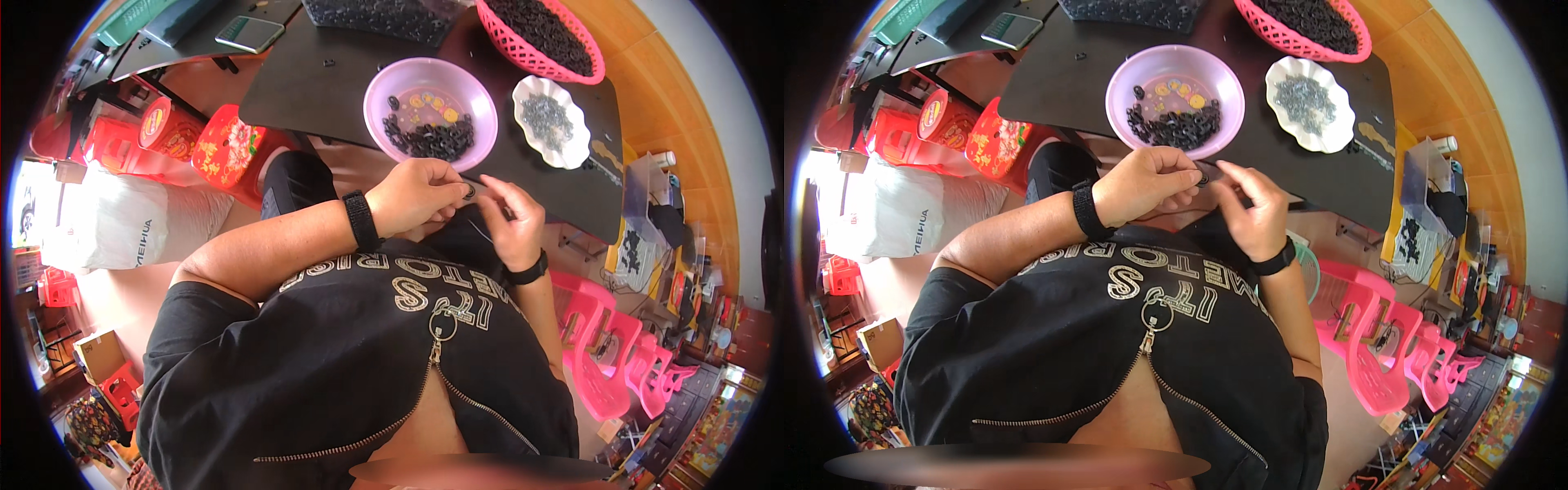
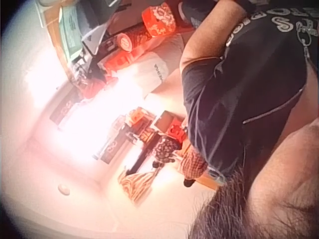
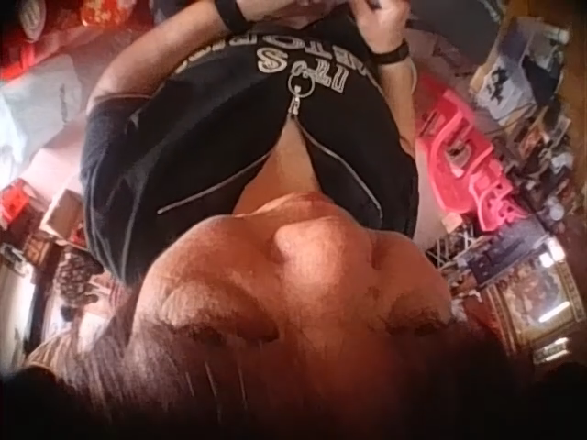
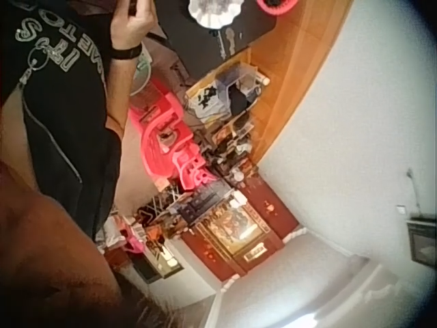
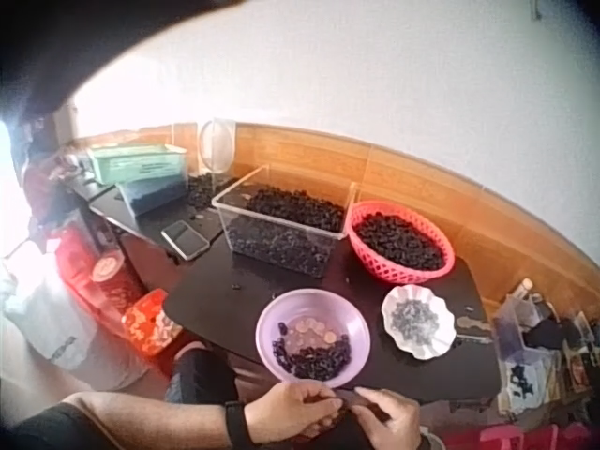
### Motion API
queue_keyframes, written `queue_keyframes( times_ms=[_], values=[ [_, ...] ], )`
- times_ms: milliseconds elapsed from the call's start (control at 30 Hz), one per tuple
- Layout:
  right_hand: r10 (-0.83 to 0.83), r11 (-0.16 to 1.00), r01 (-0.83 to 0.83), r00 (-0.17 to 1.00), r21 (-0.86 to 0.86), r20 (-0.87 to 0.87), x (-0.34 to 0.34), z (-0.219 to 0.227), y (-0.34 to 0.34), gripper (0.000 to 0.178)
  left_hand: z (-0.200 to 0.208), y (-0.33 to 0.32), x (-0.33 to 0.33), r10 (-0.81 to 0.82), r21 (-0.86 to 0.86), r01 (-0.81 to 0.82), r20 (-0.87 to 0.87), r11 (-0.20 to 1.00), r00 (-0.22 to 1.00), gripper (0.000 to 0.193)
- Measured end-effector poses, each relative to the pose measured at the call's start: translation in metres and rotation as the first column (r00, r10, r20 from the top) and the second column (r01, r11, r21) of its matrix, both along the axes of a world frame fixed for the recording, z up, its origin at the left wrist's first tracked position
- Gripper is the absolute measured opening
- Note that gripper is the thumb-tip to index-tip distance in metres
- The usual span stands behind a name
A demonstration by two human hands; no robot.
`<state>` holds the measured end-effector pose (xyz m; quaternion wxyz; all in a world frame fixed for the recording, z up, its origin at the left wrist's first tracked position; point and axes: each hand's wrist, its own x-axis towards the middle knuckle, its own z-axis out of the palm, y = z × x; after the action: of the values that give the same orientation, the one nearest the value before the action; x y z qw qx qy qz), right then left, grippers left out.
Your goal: The person assembles plastic clips by picking components from a plate and joining them together by hand.
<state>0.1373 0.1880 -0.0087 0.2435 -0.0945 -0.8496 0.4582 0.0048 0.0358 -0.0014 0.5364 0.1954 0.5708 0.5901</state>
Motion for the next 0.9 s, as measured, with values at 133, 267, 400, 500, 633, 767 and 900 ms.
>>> queue_keyframes(
  times_ms=[133,267,400,500,633,767,900],
  values=[
    [-0.118,0.964,0.116,0.993,-0.239,0.006,-0.01,-0.033,0.055,0.018,0.017,0.003,-0.013,-0.049,-0.061,0.043,-0.098,0.997,0.994,0.018],
    [-0.159,0.882,0.163,0.986,-0.441,0.046,-0.024,-0.04,0.085,0.02,0.029,0.012,-0.022,-0.142,-0.159,0.165,0.15,0.973,0.979,0.016],
    [-0.156,0.759,0.11,0.988,-0.641,-0.016,-0.02,-0.048,0.098,0.018,0.044,0.053,-0.045,-0.206,0.034,0.204,0.154,0.978,0.966,0.017],
    [-0.115,0.75,0.042,0.991,-0.66,-0.068,-0.015,-0.052,0.102,0.019,0.084,0.118,-0.082,0.057,0.187,-0.054,-0.012,0.981,0.998,0.02],
    [-0.123,0.742,0.047,0.99,-0.668,-0.067,-0.018,-0.056,0.103,0.019,0.095,0.128,-0.113,0.286,0.363,-0.22,-0.14,0.906,0.948,0.026],
    [-0.091,0.755,0.018,0.993,-0.656,-0.079,-0.02,-0.05,0.103,0.019,0.039,0.104,-0.136,-0.144,-0.094,0.109,-0.698,0.99,0.701,0.027],
    [-0.07,0.734,-0.015,0.993,-0.679,-0.097,-0.018,-0.05,0.108,0.019,0.027,0.078,-0.111,-0.436,-0.406,0.158,-0.833,0.9,0.34,0.032]
  ],
)
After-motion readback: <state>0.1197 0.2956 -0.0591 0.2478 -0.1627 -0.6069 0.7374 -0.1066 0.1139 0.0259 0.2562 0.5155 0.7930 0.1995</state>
